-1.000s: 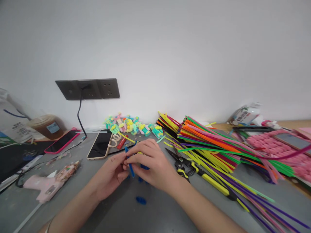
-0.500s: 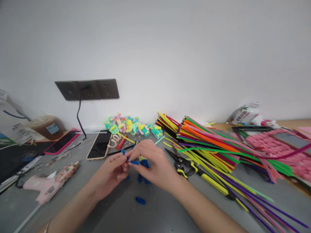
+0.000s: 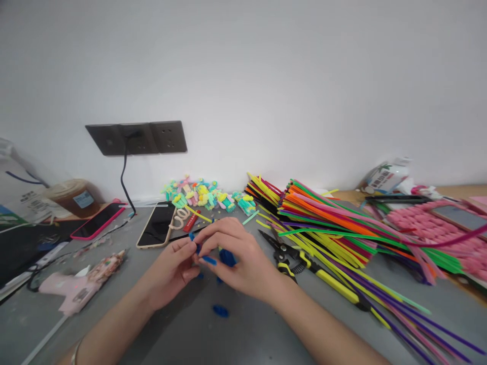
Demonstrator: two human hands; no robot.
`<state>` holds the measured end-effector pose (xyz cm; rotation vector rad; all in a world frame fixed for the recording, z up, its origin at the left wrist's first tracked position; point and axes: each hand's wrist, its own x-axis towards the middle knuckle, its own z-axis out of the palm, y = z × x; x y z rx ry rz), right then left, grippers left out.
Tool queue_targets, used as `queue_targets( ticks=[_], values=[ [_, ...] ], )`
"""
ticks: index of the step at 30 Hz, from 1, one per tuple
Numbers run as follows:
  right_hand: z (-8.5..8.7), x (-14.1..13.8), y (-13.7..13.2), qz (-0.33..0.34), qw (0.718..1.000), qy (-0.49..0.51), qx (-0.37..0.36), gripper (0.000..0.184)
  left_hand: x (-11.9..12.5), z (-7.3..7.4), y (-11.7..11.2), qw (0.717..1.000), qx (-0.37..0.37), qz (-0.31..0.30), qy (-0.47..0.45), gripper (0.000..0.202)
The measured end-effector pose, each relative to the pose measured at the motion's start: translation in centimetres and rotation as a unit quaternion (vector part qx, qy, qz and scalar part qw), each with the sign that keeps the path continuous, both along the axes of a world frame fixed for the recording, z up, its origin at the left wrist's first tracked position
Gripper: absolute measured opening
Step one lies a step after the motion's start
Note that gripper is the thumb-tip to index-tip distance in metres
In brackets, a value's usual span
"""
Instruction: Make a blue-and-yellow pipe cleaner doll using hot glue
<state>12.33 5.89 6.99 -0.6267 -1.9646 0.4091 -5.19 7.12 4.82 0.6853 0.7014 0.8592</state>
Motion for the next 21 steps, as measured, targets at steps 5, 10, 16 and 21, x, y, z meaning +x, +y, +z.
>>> queue_targets(
  ticks=[5, 10, 16, 21],
  values=[
    [-0.3, 0.2, 0.2, 0.022, 0.996, 0.048, -0.071, 0.007, -0.1, 0.3, 0.0, 0.999, 0.023, -0.02, 0.016, 0.036],
    [-0.4, 0.4, 0.5, 0.035, 0.994, 0.056, -0.088, 0.008, -0.4, 0.2, 0.3, 0.994, 0.079, -0.032, 0.065, 0.033],
    [-0.1, 0.9, 0.7, 0.069, 0.984, 0.044, -0.159, 0.011, -1.1, 0.2, 0.8, 0.973, 0.175, -0.077, 0.129, 0.029],
    [-0.1, 1.2, 0.8, 0.159, 0.951, 0.039, -0.262, 0.009, -1.6, 0.8, 0.9, 0.939, 0.226, -0.151, 0.21, 0.02]
  ],
)
